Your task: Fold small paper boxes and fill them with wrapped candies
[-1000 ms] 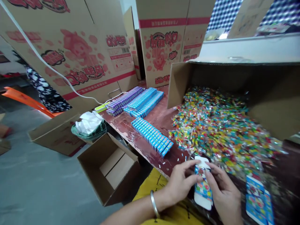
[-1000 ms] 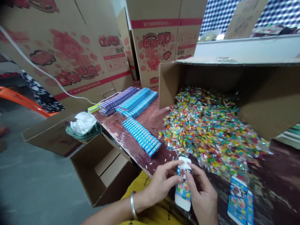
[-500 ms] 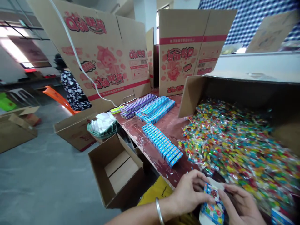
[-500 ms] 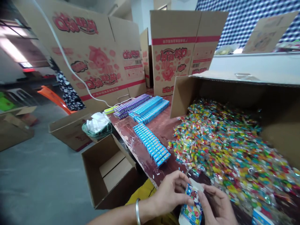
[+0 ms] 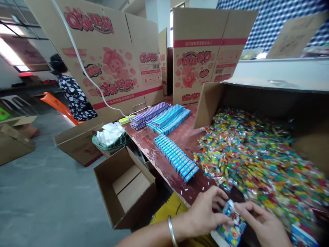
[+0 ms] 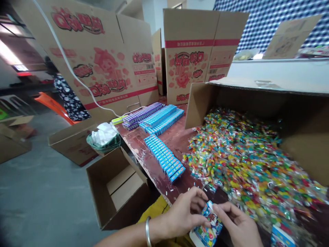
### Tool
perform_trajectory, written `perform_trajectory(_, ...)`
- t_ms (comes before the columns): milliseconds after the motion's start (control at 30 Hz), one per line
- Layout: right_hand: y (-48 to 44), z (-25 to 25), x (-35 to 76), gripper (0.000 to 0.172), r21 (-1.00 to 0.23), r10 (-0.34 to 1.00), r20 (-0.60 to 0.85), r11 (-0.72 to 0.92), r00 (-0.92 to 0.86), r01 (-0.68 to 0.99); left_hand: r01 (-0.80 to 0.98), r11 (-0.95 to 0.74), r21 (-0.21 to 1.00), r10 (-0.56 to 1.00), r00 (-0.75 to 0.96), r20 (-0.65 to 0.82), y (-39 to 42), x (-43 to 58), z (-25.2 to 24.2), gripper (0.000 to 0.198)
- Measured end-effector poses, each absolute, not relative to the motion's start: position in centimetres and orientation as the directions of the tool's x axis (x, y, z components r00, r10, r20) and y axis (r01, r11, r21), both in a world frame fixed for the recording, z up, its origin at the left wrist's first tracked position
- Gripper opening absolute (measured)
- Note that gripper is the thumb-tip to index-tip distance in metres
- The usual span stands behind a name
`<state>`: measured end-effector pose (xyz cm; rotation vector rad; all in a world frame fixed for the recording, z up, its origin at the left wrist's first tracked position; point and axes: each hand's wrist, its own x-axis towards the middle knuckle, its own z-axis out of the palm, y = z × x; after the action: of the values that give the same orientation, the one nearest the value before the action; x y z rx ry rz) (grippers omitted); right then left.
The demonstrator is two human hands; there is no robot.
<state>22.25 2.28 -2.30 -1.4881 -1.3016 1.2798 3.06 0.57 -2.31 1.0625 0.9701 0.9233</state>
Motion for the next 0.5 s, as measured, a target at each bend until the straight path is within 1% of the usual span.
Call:
perform_trajectory(133, 2.7, -2.3, 22.6, 0.047, -0.967, 0.978, -0.191, -0.173, -0.080, 0.185, -0.124, 0.229, 0.965, 0.920, 0.350, -0.174, 0.5, 3.0, -2.0, 0.068)
perform_trajectory(200, 2.7, -2.4, 22.7, 0.044, -0.963, 0.976, -0.184, -0.155, -0.118, 0.219, -0.127, 0.246, 0.961, 0.917, 0.351, -0.189, 0.4, 2.9, -1.8, 0.070)
perform_trajectory(267, 2.5, -2.5, 22.8, 0.040, -0.956, 0.981, -0.146, -0.106, -0.129, 0.273, -0.130, 0.266, 0.955, 0.913, 0.353, -0.206, 0.3, 2.9, -1.6, 0.071)
perform_trajectory(333, 1.9, -2.6, 22.9, 0.038, -0.942, 0.991, -0.075, -0.035, -0.108, 0.335, -0.146, 0.269, 0.952, 0.914, 0.350, -0.205, 0.2, 2.9, -1.6, 0.067)
perform_trajectory(400, 1.2, -2.9, 23.0, 0.035, -0.925, 0.996, 0.003, 0.035, -0.084, 0.379, -0.162, 0.251, 0.954, 0.924, 0.333, -0.187, 0.2, 2.8, -1.7, 0.059)
perform_trajectory(467, 0.6, -3.2, 23.0, 0.030, -0.912, 0.992, 0.032, 0.080, -0.124, 0.402, -0.167, 0.236, 0.957, 0.937, 0.299, -0.179, 0.4, 2.8, -1.8, 0.048)
perform_trajectory(500, 0.2, -3.4, 22.9, 0.031, -0.904, 0.986, 0.037, 0.103, -0.165, 0.415, -0.172, 0.230, 0.958, 0.944, 0.279, -0.177, 0.5, 2.8, -1.9, 0.044)
